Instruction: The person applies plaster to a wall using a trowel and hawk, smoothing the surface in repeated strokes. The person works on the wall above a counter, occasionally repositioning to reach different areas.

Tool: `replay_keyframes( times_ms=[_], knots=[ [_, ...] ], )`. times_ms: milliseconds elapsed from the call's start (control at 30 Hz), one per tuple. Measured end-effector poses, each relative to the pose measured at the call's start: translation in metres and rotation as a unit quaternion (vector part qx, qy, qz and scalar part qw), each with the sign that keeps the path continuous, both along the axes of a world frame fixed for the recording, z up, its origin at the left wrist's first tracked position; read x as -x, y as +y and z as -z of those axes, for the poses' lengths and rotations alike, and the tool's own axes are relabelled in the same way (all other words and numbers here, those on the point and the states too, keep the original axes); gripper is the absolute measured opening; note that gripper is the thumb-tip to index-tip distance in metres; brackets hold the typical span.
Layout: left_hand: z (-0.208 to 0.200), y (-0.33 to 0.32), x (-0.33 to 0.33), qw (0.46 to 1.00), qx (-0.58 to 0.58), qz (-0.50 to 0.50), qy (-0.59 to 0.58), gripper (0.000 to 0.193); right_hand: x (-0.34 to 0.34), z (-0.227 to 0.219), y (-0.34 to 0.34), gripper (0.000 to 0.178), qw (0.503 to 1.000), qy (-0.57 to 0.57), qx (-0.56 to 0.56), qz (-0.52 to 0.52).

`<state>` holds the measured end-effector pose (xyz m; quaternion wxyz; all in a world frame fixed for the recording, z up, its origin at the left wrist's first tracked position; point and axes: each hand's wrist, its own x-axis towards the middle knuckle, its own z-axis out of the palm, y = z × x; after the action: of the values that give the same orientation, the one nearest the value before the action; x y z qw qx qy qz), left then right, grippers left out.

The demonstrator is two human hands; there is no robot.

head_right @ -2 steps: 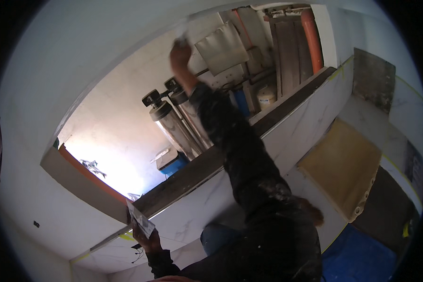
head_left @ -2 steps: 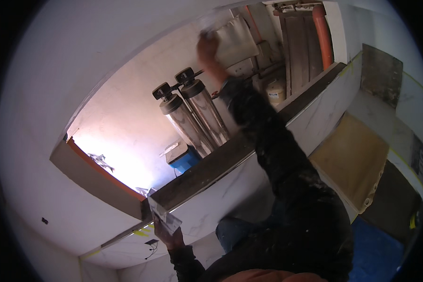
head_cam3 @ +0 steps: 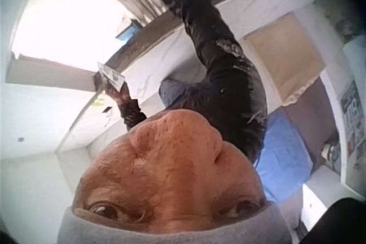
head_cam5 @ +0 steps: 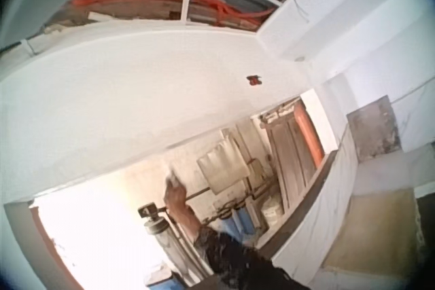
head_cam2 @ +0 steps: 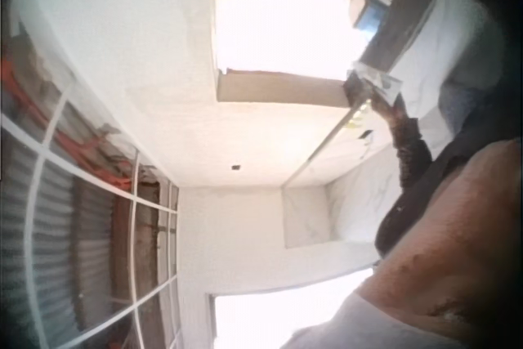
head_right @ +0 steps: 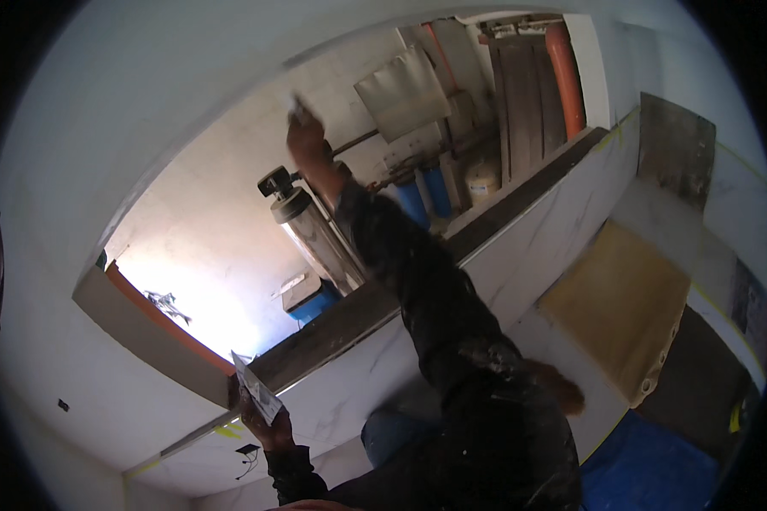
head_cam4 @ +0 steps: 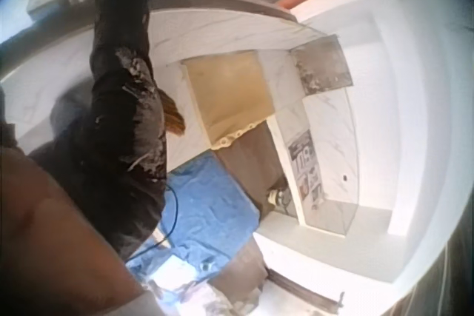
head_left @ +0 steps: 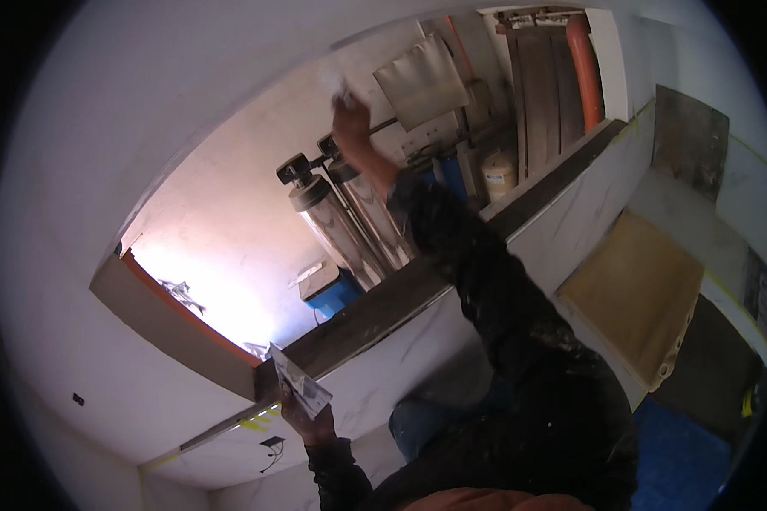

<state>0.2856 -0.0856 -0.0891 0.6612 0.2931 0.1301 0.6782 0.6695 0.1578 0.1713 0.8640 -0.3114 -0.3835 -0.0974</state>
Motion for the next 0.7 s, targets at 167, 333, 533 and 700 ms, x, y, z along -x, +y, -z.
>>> replay_keyframes(
  times_ms=[167,333,533,700],
  knots=[
    [0.001,0.014,-0.022,0.996,-0.009,-0.027,0.088,0.029,0.077,0.126,-0.094,0.029,0.944,-0.159,0.234,-0.172],
    [0.004,0.033,-0.040,0.978,0.023,0.173,-0.113,0.031,0.093,0.169,-0.206,0.038,0.847,-0.436,0.220,-0.212],
    [0.010,0.046,-0.076,0.967,0.036,0.235,-0.087,0.032,0.080,0.175,-0.252,0.063,0.672,-0.710,0.183,-0.105],
    [-0.019,0.038,-0.082,0.977,0.032,0.190,-0.092,0.038,0.021,0.208,-0.234,0.059,0.650,-0.694,0.311,0.011]
  ],
)
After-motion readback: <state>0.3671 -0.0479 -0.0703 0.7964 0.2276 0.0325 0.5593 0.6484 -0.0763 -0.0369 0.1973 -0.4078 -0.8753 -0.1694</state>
